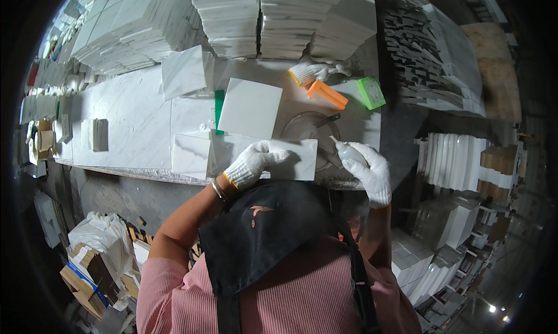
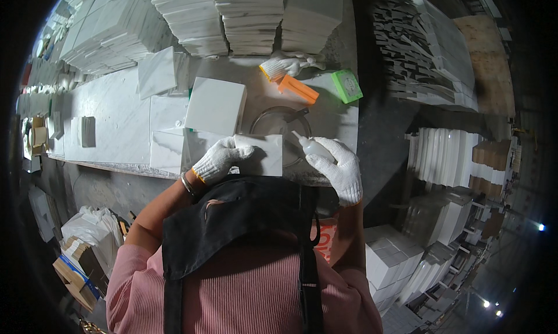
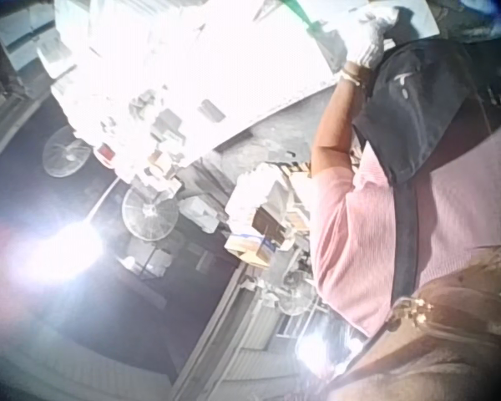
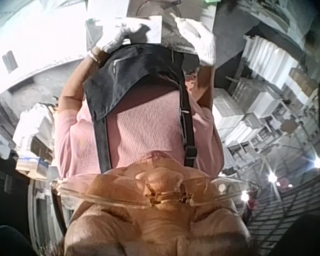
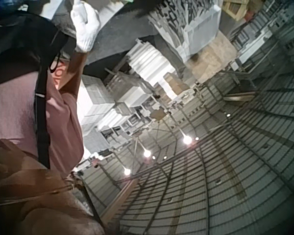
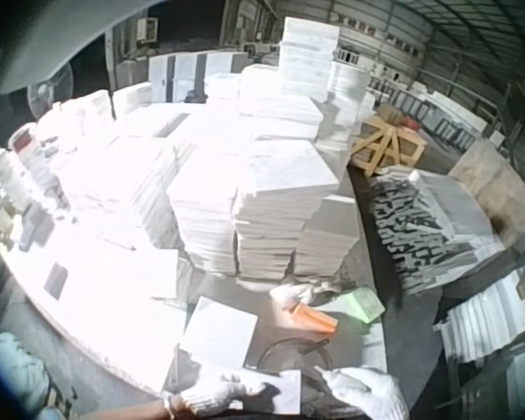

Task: The person repeatedly smooths the edges of small white rectangular tiles using a green sanding block and a metal scraper. They handle the tiles one at a time, sanding edges, scraping surfaces, and stacking the finished pieces on the table.

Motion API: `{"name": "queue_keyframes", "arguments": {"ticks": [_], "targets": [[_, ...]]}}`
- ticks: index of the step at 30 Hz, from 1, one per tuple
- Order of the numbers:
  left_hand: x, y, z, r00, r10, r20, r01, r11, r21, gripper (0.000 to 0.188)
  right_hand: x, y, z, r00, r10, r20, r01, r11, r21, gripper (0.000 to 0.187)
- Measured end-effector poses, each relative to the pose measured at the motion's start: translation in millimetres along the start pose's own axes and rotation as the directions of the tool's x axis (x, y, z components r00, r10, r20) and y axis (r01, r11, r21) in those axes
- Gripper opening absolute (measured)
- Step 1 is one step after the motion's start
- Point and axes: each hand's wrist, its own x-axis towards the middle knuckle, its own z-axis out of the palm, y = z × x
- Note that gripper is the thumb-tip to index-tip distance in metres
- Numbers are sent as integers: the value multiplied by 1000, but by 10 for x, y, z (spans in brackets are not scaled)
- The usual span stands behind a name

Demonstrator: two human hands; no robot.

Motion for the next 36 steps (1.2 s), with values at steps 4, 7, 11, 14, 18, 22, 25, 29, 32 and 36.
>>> {"name": "queue_keyframes", "arguments": {"ticks": [4, 7, 11, 14, 18, 22, 25, 29, 32, 36], "targets": [[-18, 21, 19, 1000, -6, -27, 6, 1000, -11, 31, 7, -179, 12, 999, 5, 43, -2, 997, -83, 37], [-14, 14, 22, 1000, 4, -29, -5, 1000, -22, 30, 15, -236, 32, 999, 14, 46, -10, 997, -77, 36], [-4, 1, 22, 1000, 11, -27, -12, 999, -32, 29, 35, -250, 46, 998, -28, 56, 36, 989, -144, 35], [20, -38, -18, 1000, -6, -23, 6, 1000, -26, 27, 48, -261, 51, 996, -51, 66, 63, 981, -183, 35], [32, -68, -25, 999, 2, -32, -3, 1000, -21, 26, 52, -238, 53, 996, -59, 72, 74, 972, -223, 34], [53, -103, -42, 999, -1, -36, 0, 999, -39, 25, 42, -257, 66, 998, -43, 55, 53, 980, -192, 34], [69, -124, -57, 999, 3, -38, -5, 999, -33, 25, 45, -281, 72, 998, -39, 55, 49, 981, -190, 33], [109, -216, -109, 997, 29, -68, -28, 1000, 12, 25, 48, -273, 81, 998, -36, 52, 44, 983, -178, 32], [109, -210, -105, 996, 24, -83, -21, 999, 34, 25, 53, -248, 83, 997, -61, 50, 69, 979, -193, 32], [47, -75, -26, 999, -4, -41, 2, 999, -51, 25, 48, -259, 83, 997, -54, 50, 63, 980, -187, 32]]}}
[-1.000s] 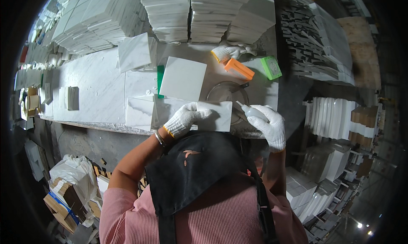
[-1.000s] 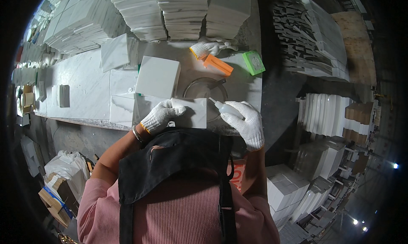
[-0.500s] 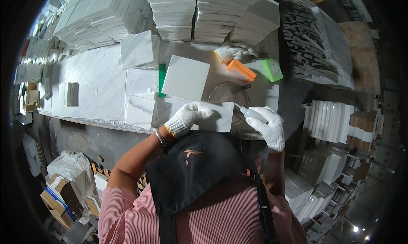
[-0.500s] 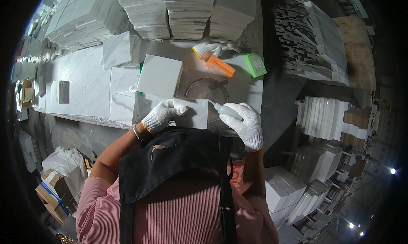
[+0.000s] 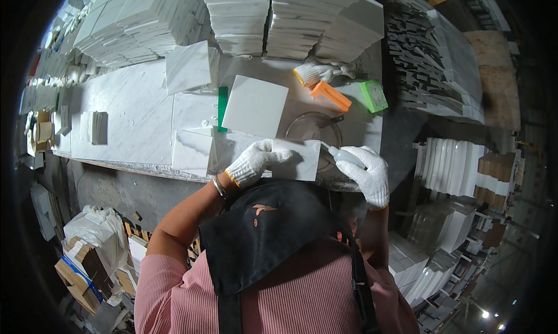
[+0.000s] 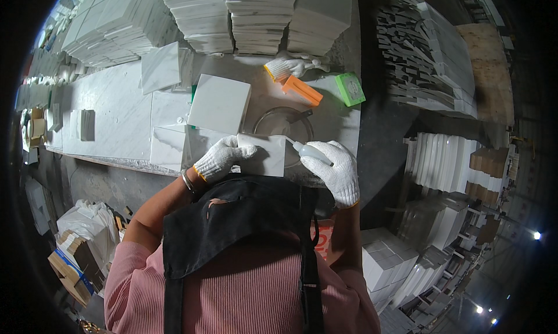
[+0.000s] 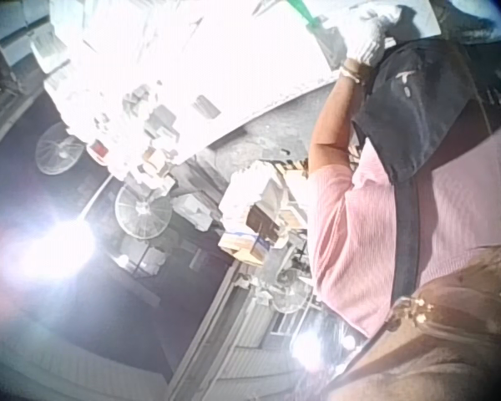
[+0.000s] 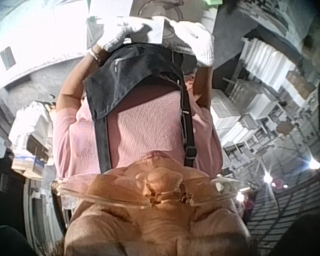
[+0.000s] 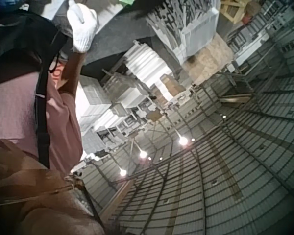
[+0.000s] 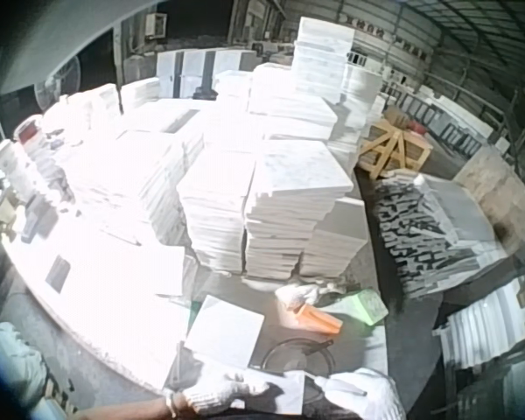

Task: The person repeatedly smooths the edges of small white rectangular tiles using a green sanding block and a metal scraper. They handle the tiles one at a time, sanding edges, scraping surfaces, and stacking the finished pieces on the table.

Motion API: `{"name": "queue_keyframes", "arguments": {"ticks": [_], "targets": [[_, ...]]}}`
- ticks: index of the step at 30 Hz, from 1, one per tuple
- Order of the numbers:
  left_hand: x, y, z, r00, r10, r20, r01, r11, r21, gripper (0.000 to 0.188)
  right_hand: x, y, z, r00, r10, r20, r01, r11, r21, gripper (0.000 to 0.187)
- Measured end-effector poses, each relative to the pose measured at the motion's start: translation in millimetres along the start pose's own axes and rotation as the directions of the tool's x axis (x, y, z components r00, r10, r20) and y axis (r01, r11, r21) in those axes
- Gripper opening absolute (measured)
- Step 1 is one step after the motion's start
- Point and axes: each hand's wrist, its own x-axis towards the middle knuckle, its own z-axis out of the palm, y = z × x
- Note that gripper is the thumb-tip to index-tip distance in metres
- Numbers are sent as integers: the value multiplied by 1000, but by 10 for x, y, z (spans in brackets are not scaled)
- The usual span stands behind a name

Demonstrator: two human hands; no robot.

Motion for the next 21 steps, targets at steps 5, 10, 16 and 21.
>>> {"name": "queue_keyframes", "arguments": {"ticks": [5, 10, 16, 21], "targets": [[1, -18, -26, 1000, 4, -9, -4, 1000, 25, 25, -9, 50, -1, 995, 99, 22, -101, 987, 126, 34], [-4, 4, -10, 1000, 20, -4, -20, 997, 76, 24, -32, 315, -43, 986, 167, 9, -161, 934, 320, 36], [16, 1, -19, 1000, 17, 7, -17, 994, 108, 26, 116, 951, -5, 958, 141, -251, -54, 944, 327, 32], [76, -119, -102, 1000, 22, 20, -24, 998, 65, 31, 390, 1152, 106, 920, 89, -382, -9, 979, 206, 32]]}}
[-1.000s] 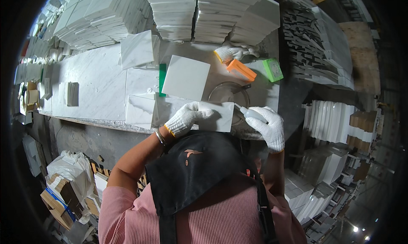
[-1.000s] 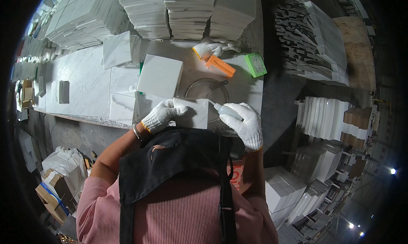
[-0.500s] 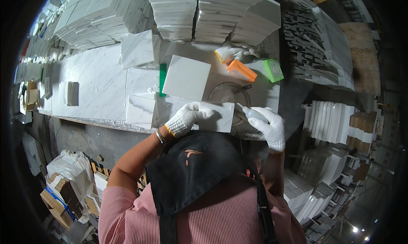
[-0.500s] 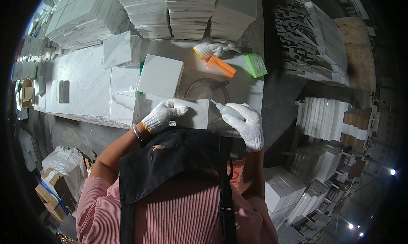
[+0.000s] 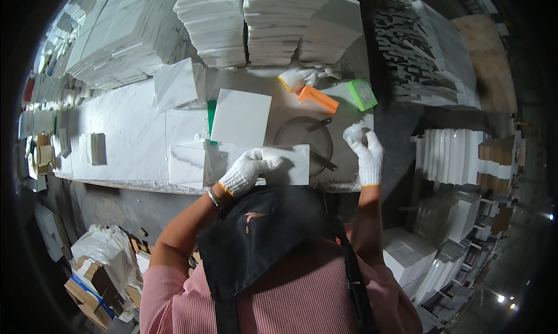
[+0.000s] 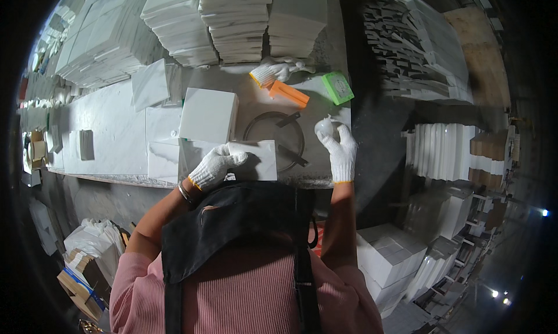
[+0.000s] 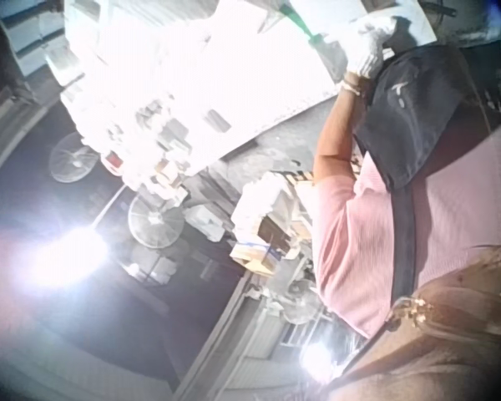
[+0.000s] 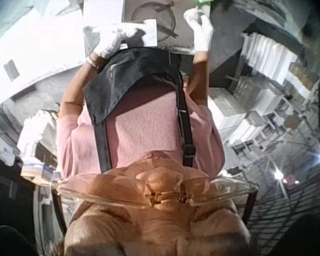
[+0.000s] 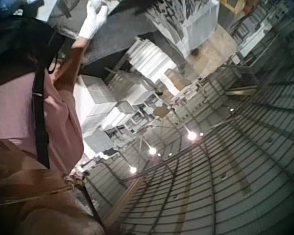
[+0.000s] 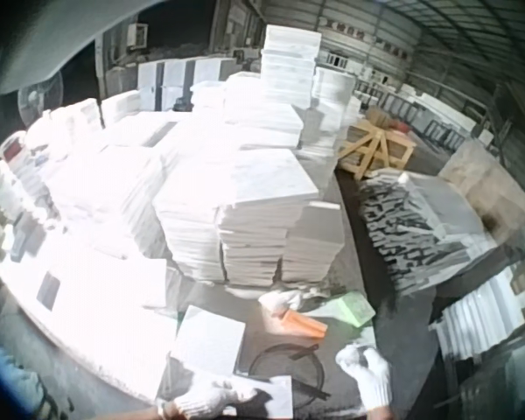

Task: The person repeatedly smooths the edges of small white rectangular tiles using a green sanding block and a metal scraper. They handle the tiles one at a time, sanding edges, scraping surfaces, and stacking the finished pieces on the table.

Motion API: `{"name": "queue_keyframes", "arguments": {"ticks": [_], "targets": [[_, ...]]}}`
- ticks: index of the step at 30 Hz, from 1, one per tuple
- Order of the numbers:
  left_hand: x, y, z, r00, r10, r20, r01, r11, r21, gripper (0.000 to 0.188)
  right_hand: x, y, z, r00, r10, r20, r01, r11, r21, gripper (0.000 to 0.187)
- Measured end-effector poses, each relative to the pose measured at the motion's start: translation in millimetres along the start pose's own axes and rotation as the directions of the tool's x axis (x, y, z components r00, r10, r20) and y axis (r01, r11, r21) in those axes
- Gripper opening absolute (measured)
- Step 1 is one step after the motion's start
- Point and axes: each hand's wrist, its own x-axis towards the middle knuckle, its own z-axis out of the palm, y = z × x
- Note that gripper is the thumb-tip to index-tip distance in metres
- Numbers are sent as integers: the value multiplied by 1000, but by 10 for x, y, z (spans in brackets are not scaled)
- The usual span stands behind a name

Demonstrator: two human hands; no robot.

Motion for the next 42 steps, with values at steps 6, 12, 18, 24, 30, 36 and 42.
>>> {"name": "queue_keyframes", "arguments": {"ticks": [6, 12, 18, 24, 30, 36, 42], "targets": [[-22, 54, 38, 1000, -4, 11, 4, 1000, -17, 33, 239, 17, 242, 998, 21, 64, -11, 988, -151, 34], [-7, -45, -4, 1000, 15, -21, -15, 999, -29, 33, -54, -207, 163, 1000, 15, -26, -19, 989, -145, 29], [-31, 6, 26, 1000, -2, -22, 2, 1000, -4, 29, -628, -359, 111, 996, -78, -38, 63, 949, -308, 33], [-75, 156, 98, 999, 39, 26, -41, 997, 72, 29, -519, -273, 118, 999, -30, -30, 23, 976, -215, 53], [-56, 155, 99, 997, 70, 45, -73, 994, 78, 32, -75, -128, 192, 951, -290, 109, 307, 837, -452, 58], [-47, 57, 40, 996, 75, 37, -76, 997, 18, 36, 149, -43, 268, 980, -198, 30, 197, 928, -317, 27], [-51, 75, 42, 998, 40, 42, -40, 999, 9, 39, 295, 217, 203, 993, -115, 32, 120, 966, -231, 30]]}}
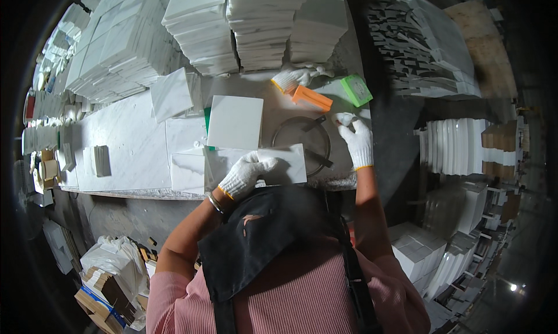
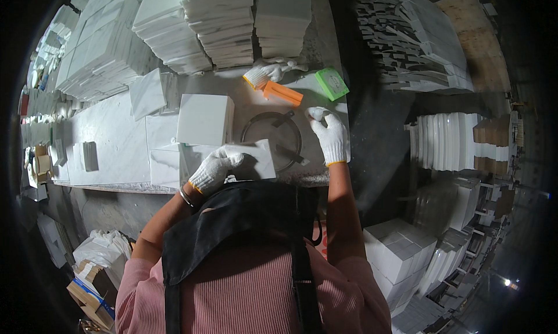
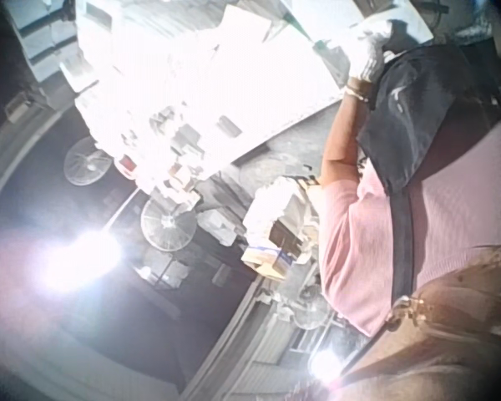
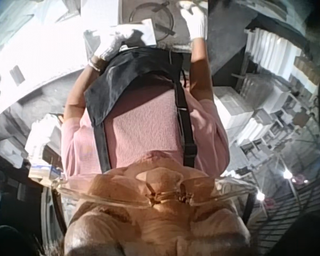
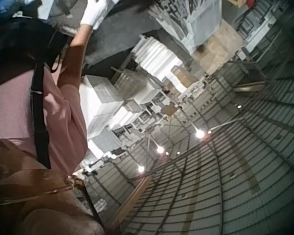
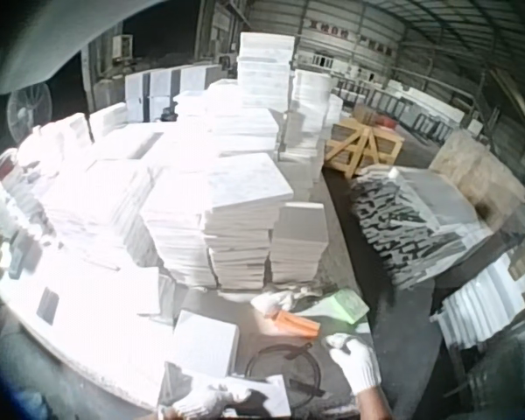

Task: The person repeatedly smooths the edges of small white rectangular tiles using a green sanding block and a metal scraper. They handle the tiles one at a time, sanding edges, scraping surfaces, and stacking the finished pieces on the table.

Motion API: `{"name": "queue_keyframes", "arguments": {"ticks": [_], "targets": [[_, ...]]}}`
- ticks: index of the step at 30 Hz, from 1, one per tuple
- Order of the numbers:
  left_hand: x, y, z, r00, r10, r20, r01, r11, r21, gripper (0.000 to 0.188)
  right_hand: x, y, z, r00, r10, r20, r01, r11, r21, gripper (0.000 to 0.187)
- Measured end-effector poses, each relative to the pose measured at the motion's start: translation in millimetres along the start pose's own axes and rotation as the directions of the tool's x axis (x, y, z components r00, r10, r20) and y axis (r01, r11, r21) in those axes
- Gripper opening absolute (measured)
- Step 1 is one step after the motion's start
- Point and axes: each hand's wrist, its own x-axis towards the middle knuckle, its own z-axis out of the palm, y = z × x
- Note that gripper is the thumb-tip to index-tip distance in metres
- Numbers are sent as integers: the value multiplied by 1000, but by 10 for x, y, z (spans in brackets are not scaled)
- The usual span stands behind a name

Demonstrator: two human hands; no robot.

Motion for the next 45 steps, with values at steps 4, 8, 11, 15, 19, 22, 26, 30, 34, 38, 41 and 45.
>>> {"name": "queue_keyframes", "arguments": {"ticks": [4, 8, 11, 15, 19, 22, 26, 30, 34, 38, 41, 45], "targets": [[4, 5, -7, 1000, -17, -14, 17, 1000, 17, 35, -23, 47, -31, 998, 66, 19, -64, 996, -60, 41], [25, -100, -59, 998, -21, -66, 24, 999, 44, 30, -341, -55, -147, 983, 151, -108, -147, 988, 48, 47], [24, -112, -72, 995, -66, -78, 67, 998, 16, 29, -659, -526, -297, 986, 169, -9, -167, 981, 96, 35], [-23, 33, 3, 999, -31, -43, 33, 999, 42, 32, -927, -737, -180, 961, 219, 169, -223, 975, 7, 35], [-30, 91, 42, 1000, -10, 2, 10, 1000, -7, 35, -989, -512, -31, 990, -60, 129, 76, 989, -126, 31], [-9, 40, -5, 1000, -5, 18, 5, 1000, -13, 36, -917, -520, -75, 987, -66, 146, 81, 991, -102, 23], [-17, 34, -11, 1000, -2, -3, 2, 998, 61, 37, -834, -565, -173, 988, 84, 126, -102, 984, 148, 18], [-19, 38, 8, 1000, 17, 8, -18, 999, 30, 38, -692, -502, -146, 988, 67, 139, -92, 978, 186, 20], [-58, 148, 84, 999, 14, 29, -13, 999, -36, 38, -600, -460, -38, 985, -25, 169, 12, 997, 83, 22], [-87, 163, 117, 1000, 25, 7, -24, 998, -61, 37, -587, -521, -52, 966, 82, 245, -123, 980, 157, 21], [-88, 168, 122, 999, 34, 15, -33, 996, -78, 37, -601, -712, -193, 889, 285, 360, -387, 886, 256, 20], [-83, 132, 98, 999, 33, -6, -33, 997, -68, 37, -656, -984, -349, 886, 314, 340, -417, 861, 291, 21]]}}
